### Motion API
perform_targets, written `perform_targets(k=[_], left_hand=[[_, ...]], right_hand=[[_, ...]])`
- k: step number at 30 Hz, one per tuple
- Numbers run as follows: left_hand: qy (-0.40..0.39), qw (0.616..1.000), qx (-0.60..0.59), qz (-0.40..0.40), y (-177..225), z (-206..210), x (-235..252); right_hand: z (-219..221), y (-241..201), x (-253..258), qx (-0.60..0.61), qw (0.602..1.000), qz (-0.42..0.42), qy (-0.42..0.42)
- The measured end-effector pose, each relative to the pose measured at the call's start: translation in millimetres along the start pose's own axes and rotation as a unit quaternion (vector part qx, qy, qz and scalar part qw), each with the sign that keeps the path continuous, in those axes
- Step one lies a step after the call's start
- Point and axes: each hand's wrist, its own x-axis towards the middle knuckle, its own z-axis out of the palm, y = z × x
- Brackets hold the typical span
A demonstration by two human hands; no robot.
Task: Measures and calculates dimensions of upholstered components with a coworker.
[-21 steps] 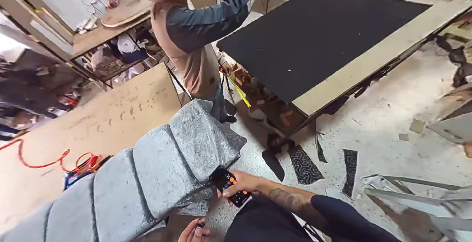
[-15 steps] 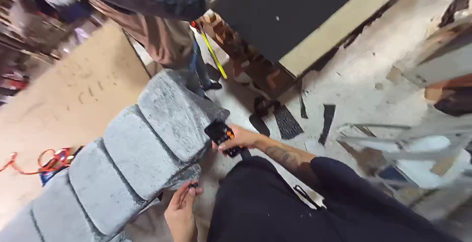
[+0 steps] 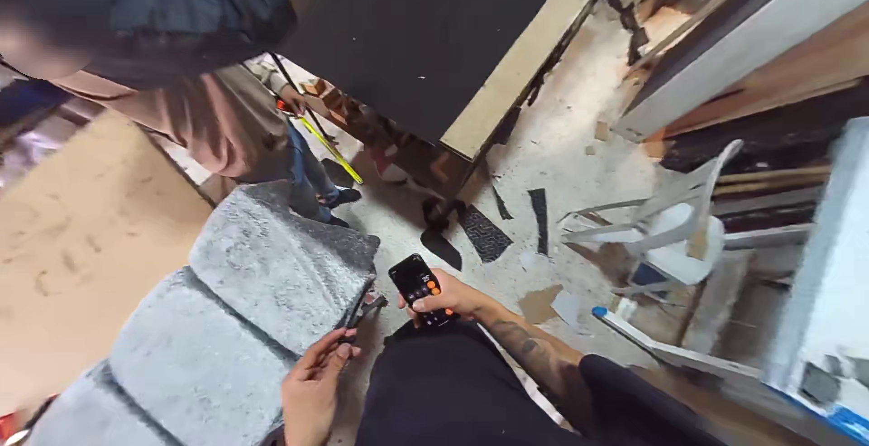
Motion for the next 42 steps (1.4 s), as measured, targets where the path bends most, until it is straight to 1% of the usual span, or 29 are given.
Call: perform_targets(k=[4, 7, 10, 12, 14, 17, 21, 23, 27, 32, 37, 42], left_hand=[[0.003, 1.0, -0.006, -0.016, 8, -16, -1], [0.001, 0.999, -0.006, -0.041, 0, -25, -10], [-0.014, 0.999, -0.011, -0.046, -9, -27, -17], [-0.03, 0.999, -0.004, -0.035, -15, -29, -20], [-0.046, 0.999, -0.009, -0.021, -18, -33, -23], [-0.048, 0.999, -0.025, -0.007, -22, -35, -23], [-0.028, 0.999, -0.028, -0.033, -28, -38, -26], [-0.031, 0.998, -0.028, -0.039, -29, -38, -26], [-0.037, 0.998, -0.032, -0.046, -27, -38, -28], [-0.032, 0.998, -0.033, -0.033, -25, -29, -25], [-0.045, 0.998, -0.014, -0.033, -29, -23, -29], [-0.044, 0.998, -0.017, -0.042, -33, -17, -34]], right_hand=[[16, 23, -9, 0.002, 1.0, -0.007, 0.022], [25, 39, -12, 0.028, 0.999, 0.001, 0.027], [35, 38, -7, 0.01, 1.0, -0.001, 0.015], [43, 34, -3, -0.012, 0.999, -0.012, 0.027], [48, 31, 0, -0.009, 0.999, -0.026, 0.029], [48, 30, -3, 0.01, 0.999, -0.036, 0.027], [45, 39, -18, 0.001, 0.999, -0.019, 0.047], [44, 46, -22, 0.005, 0.999, -0.014, 0.052], [52, 53, -25, 0.017, 0.999, -0.008, 0.04], [51, 51, -26, 0.022, 0.999, -0.015, 0.027], [47, 49, -31, 0.01, 0.999, -0.005, 0.037], [34, 47, -32, 0.016, 0.999, -0.012, 0.044]])
